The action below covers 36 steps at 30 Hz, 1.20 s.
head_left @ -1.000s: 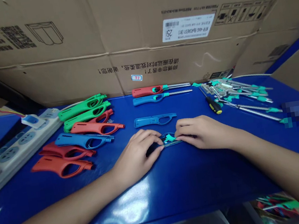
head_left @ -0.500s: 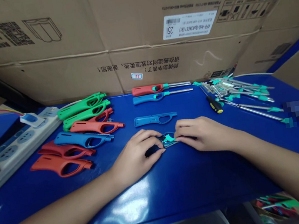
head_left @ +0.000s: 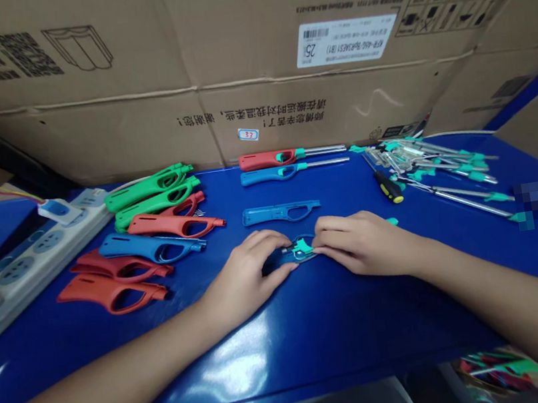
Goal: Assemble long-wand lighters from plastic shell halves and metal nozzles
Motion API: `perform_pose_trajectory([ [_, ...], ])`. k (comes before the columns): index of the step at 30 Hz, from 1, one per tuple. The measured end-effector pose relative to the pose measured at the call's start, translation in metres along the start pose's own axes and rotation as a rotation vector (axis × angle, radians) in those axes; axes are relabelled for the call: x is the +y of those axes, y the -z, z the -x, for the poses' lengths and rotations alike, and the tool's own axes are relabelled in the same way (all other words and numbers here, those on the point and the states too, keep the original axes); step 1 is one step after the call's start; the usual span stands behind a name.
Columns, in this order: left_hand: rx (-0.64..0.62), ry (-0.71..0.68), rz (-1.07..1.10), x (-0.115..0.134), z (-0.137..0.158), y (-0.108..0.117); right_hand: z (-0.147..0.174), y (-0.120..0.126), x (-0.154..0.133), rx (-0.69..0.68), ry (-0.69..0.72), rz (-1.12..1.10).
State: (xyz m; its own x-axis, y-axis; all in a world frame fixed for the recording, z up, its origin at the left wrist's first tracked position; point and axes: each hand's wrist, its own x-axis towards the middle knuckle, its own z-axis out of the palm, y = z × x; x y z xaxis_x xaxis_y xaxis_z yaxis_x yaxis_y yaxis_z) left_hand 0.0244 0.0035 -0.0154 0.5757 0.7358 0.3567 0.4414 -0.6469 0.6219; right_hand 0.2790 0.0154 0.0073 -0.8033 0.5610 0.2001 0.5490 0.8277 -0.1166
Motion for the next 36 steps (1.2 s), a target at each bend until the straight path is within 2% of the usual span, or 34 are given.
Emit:
perform_pose_trajectory([
  [16, -0.006, 0.055, 0.039, 0.0007, 0.0001, -0.0009, -0.0009, -0.0015, 0.0019, -0.066, 0.139, 0.174],
  [21, -0.019, 0.098, 0.055, 0.0011, -0.0007, -0.0015, -0.0015, -0.0012, 0.0000, -0.044, 0.177, 0.261],
  [28, -0.042, 0.120, 0.044, 0.0043, -0.0010, 0.0003, -0.0004, -0.0049, 0.0003, 0.048, 0.199, 0.271],
  [36, -0.042, 0.134, 0.025, 0.0060, 0.0001, 0.0001, -0.0015, -0.0055, -0.0025, -0.007, 0.172, 0.204],
])
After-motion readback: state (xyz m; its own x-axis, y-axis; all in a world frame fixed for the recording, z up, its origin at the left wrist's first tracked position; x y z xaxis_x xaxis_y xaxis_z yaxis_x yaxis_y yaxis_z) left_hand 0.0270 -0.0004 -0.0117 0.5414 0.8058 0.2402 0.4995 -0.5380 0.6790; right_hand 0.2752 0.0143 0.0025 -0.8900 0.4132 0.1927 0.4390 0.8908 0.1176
